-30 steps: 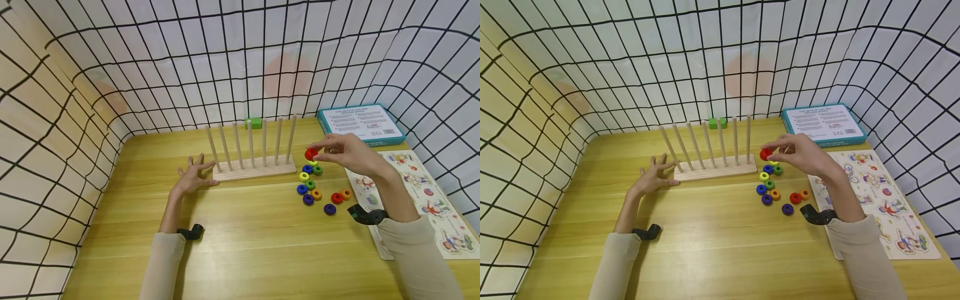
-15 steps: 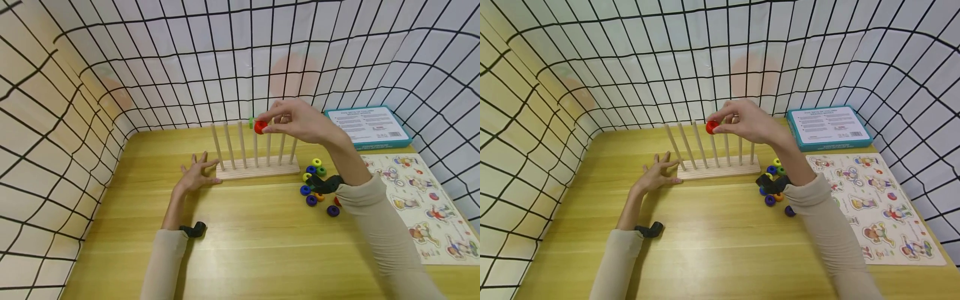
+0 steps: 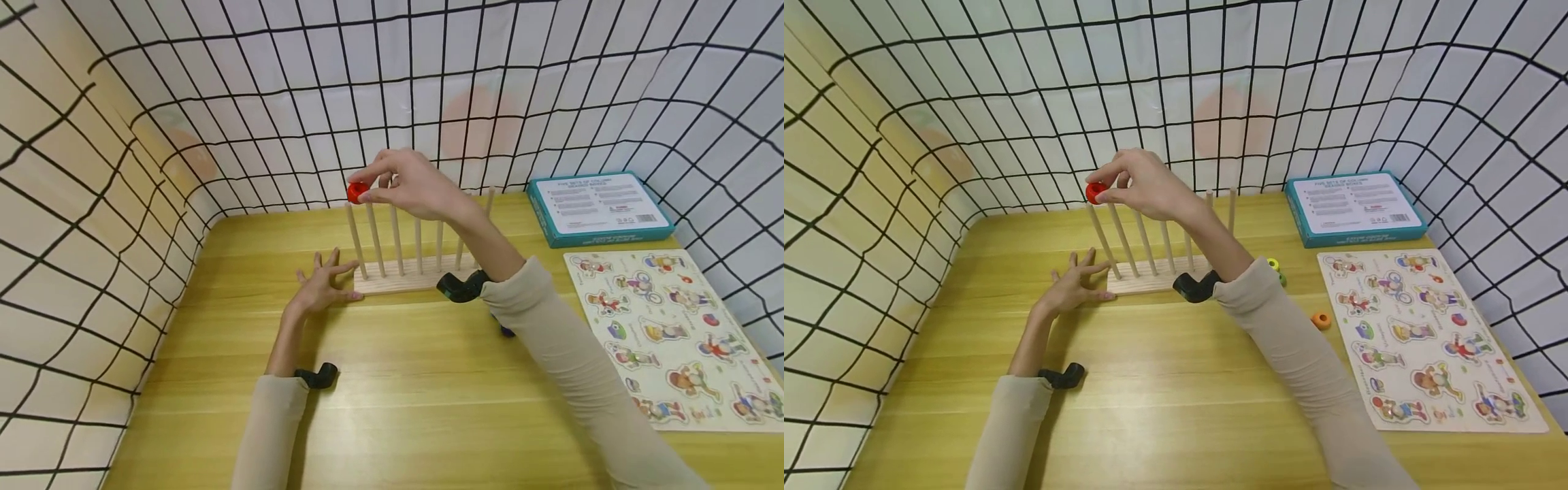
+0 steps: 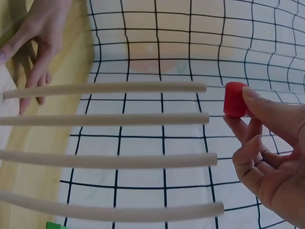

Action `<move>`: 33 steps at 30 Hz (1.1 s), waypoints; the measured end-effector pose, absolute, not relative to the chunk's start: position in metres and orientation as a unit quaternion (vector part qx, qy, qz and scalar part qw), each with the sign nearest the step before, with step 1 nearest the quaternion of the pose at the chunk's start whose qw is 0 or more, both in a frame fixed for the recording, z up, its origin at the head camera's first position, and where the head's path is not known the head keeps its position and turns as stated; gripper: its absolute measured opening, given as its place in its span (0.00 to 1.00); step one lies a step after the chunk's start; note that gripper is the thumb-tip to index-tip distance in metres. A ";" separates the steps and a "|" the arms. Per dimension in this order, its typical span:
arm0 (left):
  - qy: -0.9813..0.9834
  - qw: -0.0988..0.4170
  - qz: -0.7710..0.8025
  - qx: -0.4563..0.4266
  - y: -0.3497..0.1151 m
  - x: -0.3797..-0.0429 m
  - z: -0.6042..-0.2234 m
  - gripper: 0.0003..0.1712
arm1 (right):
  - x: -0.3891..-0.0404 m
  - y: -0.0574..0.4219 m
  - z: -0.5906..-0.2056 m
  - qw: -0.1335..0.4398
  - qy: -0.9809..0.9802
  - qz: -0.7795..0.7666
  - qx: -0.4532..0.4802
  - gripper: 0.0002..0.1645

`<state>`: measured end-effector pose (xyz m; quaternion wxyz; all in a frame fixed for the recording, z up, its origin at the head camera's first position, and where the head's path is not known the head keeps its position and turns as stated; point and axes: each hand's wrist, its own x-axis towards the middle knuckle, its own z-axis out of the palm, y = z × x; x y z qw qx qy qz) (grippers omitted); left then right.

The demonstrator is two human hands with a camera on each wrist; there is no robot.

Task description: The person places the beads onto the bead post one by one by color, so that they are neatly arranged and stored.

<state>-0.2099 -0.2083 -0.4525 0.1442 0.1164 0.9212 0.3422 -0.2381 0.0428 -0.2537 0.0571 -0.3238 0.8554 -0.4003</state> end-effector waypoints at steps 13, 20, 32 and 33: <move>0.919 0.146 0.347 0.115 -0.210 -0.211 -0.453 0.44 | -0.246 0.022 -0.253 0.091 0.866 -0.360 -0.335 0.20; 0.919 0.145 0.346 0.117 -0.210 -0.212 -0.455 0.44 | -0.247 0.020 -0.253 0.102 0.864 -0.349 -0.350 0.20; 0.920 0.146 0.346 0.113 -0.209 -0.213 -0.454 0.44 | -0.253 0.023 -0.260 0.100 0.861 -0.361 -0.344 0.17; 0.920 0.147 0.345 0.112 -0.209 -0.213 -0.454 0.45 | -0.252 0.024 -0.259 0.098 0.862 -0.359 -0.343 0.17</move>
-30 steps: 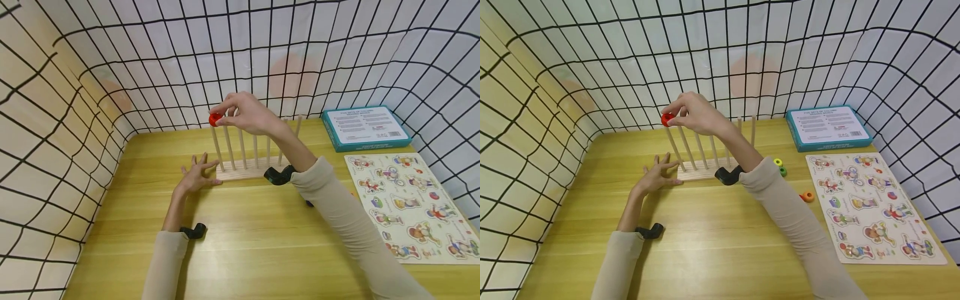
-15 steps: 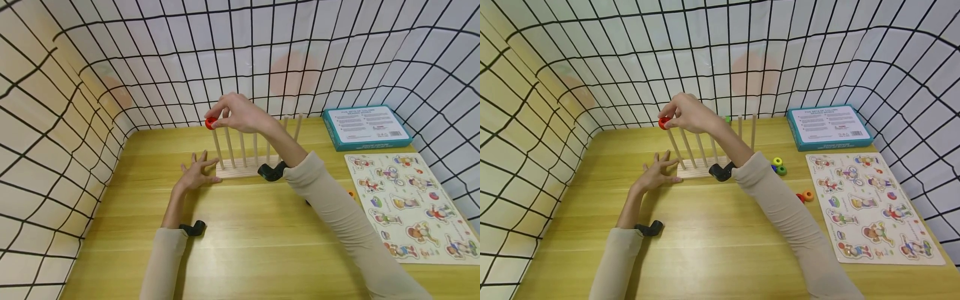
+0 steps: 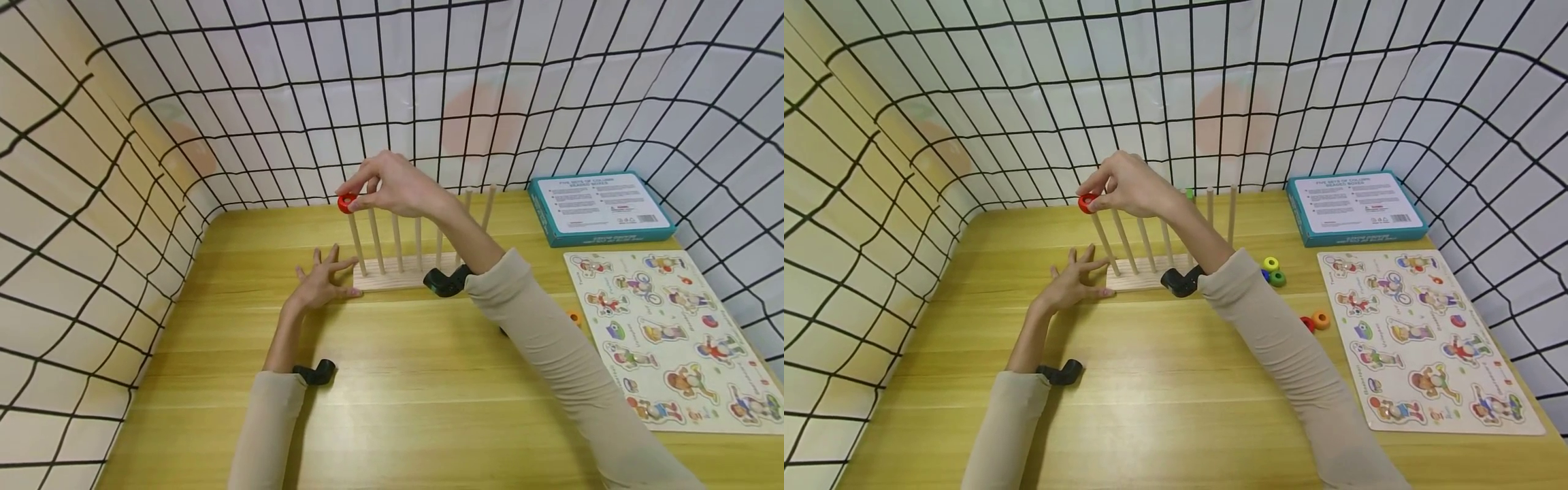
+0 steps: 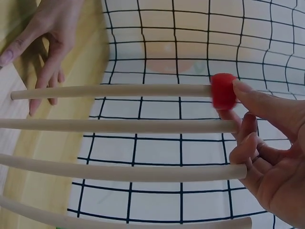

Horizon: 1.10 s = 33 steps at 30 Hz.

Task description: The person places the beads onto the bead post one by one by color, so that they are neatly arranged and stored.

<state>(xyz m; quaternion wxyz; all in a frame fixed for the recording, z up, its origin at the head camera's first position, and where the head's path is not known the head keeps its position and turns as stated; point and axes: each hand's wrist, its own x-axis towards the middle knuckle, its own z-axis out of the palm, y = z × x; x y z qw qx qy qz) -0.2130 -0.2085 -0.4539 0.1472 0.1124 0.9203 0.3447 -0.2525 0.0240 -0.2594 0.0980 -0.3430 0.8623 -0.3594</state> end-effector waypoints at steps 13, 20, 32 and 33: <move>0.918 0.152 0.347 0.112 -0.208 -0.210 -0.452 0.45 | -0.224 0.096 -0.257 -0.004 0.854 -0.403 -0.329 0.18; 0.919 0.144 0.349 0.114 -0.210 -0.209 -0.449 0.44 | -0.193 0.173 -0.280 -0.034 0.885 -0.383 -0.264 0.16; 0.917 0.151 0.350 0.117 -0.207 -0.211 -0.454 0.45 | -0.137 0.280 -0.368 0.040 0.929 -0.328 -0.165 0.20; 0.918 0.151 0.348 0.117 -0.207 -0.211 -0.454 0.45 | -0.133 0.286 -0.374 0.043 0.930 -0.328 -0.161 0.20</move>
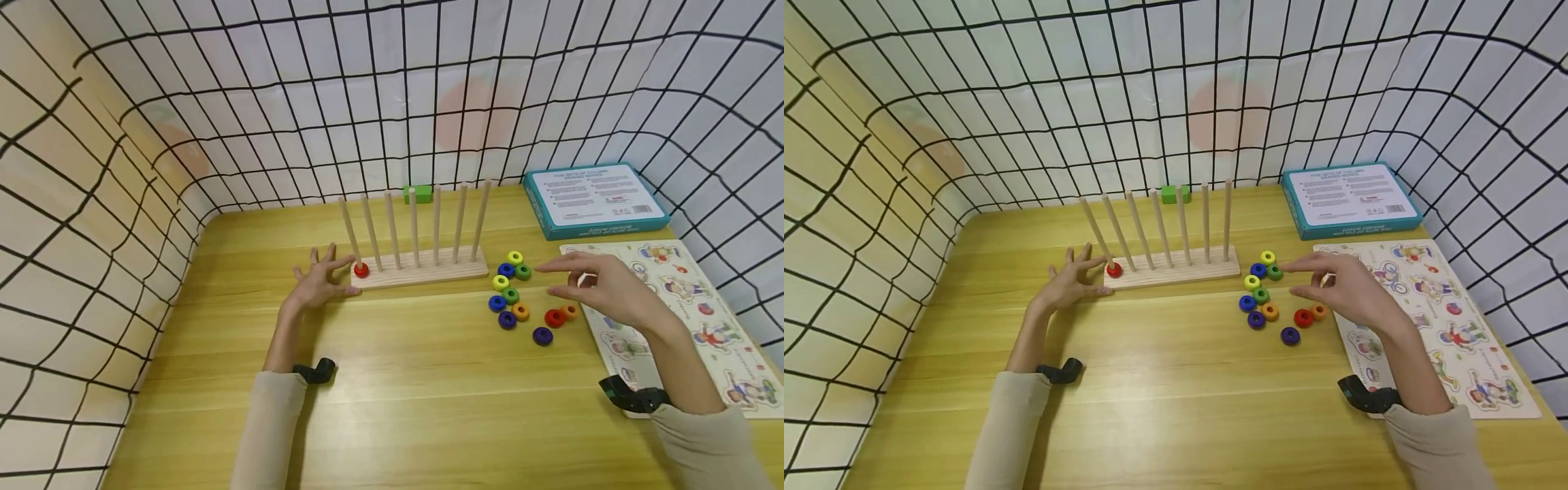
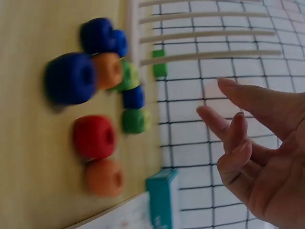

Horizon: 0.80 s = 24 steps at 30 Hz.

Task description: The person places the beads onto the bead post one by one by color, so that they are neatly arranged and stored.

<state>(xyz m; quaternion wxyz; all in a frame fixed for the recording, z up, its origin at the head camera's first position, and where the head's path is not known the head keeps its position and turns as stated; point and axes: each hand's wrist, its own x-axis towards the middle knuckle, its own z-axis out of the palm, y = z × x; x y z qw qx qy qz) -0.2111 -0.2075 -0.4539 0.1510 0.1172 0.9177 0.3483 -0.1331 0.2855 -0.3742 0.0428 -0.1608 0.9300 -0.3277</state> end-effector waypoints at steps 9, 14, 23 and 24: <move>0.918 0.153 0.345 0.119 -0.208 -0.210 -0.453 0.46 | -0.121 0.308 -0.408 0.112 0.922 -0.345 -0.136 0.22; 0.918 0.150 0.347 0.122 -0.208 -0.211 -0.454 0.45 | -0.125 0.302 -0.418 0.150 0.918 -0.340 -0.141 0.21; 0.920 0.149 0.343 0.119 -0.208 -0.210 -0.453 0.45 | -0.134 0.295 -0.424 0.152 0.931 -0.317 -0.096 0.17; 0.920 0.150 0.343 0.119 -0.208 -0.210 -0.454 0.45 | -0.135 0.294 -0.424 0.151 0.933 -0.313 -0.093 0.17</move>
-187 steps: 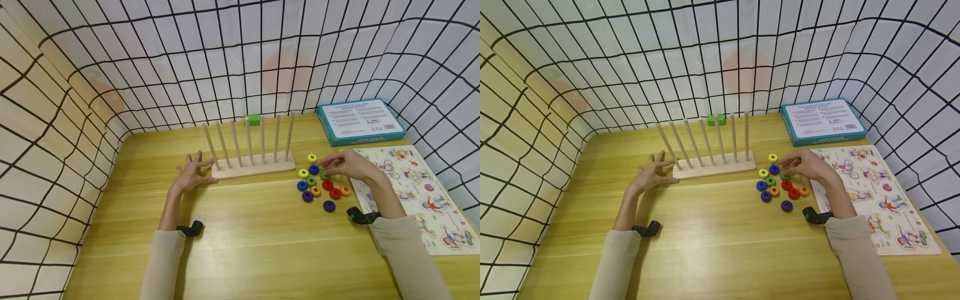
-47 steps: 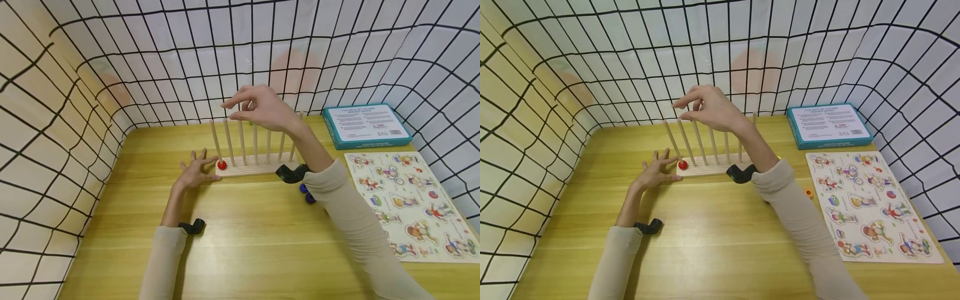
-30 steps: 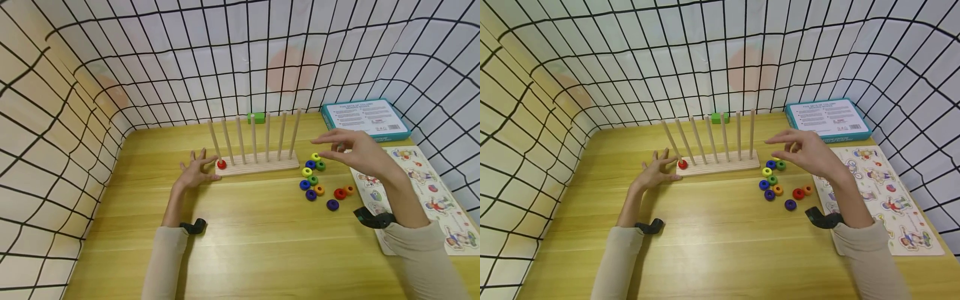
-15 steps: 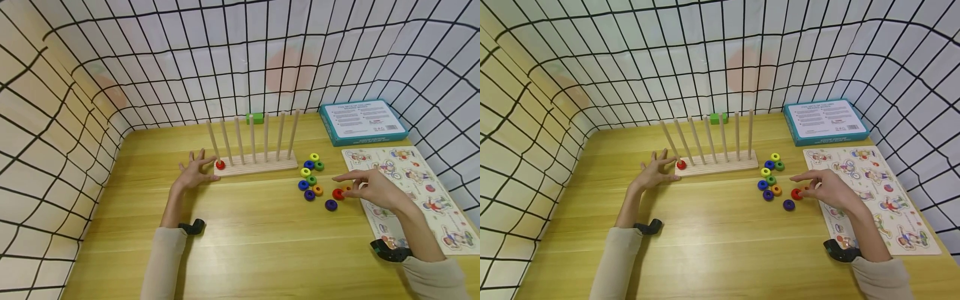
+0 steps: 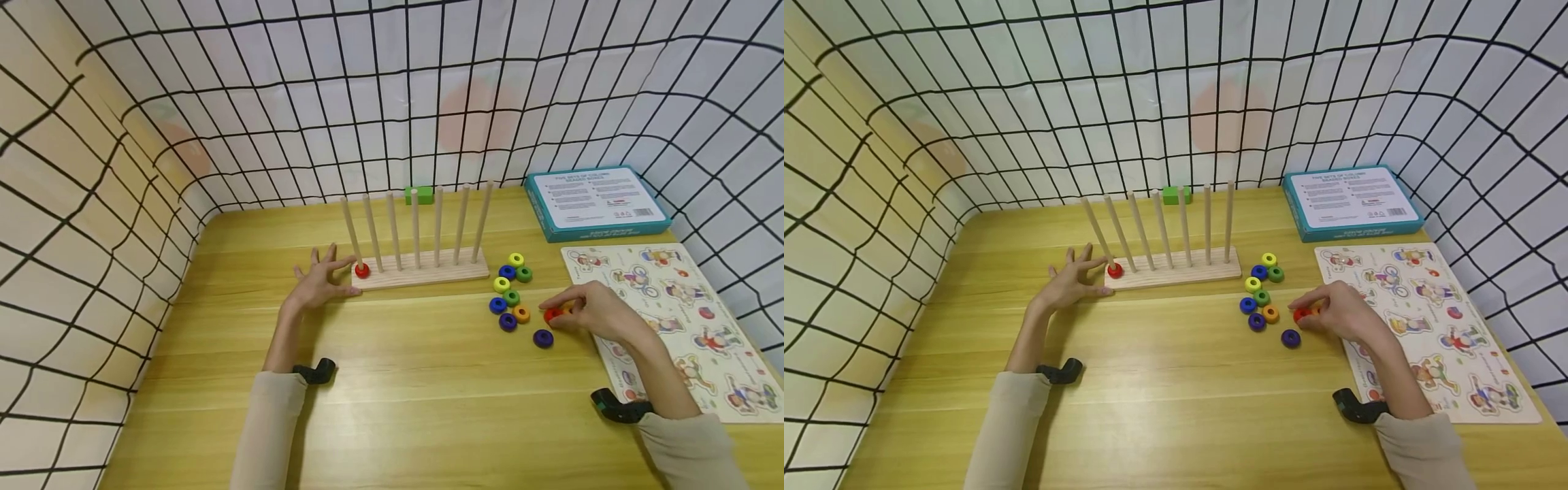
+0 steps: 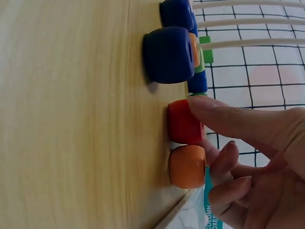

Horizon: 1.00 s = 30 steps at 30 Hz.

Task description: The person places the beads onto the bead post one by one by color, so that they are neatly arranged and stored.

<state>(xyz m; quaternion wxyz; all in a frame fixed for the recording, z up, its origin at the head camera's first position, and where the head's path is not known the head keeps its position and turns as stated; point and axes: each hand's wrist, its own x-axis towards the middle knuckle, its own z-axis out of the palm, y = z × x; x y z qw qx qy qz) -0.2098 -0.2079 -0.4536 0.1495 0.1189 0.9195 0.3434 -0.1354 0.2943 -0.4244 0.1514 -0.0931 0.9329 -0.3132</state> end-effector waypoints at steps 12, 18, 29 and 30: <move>0.921 0.149 0.340 0.118 -0.209 -0.210 -0.453 0.45 | -0.141 0.293 -0.426 0.160 0.936 -0.309 -0.047 0.21; 0.921 0.150 0.339 0.120 -0.208 -0.210 -0.454 0.45 | -0.142 0.296 -0.428 0.155 0.935 -0.317 -0.043 0.21; 0.919 0.154 0.342 0.121 -0.208 -0.209 -0.453 0.45 | -0.148 0.292 -0.429 0.138 0.939 -0.311 -0.039 0.23; 0.919 0.153 0.342 0.121 -0.208 -0.209 -0.453 0.45 | -0.149 0.292 -0.429 0.136 0.940 -0.312 -0.032 0.23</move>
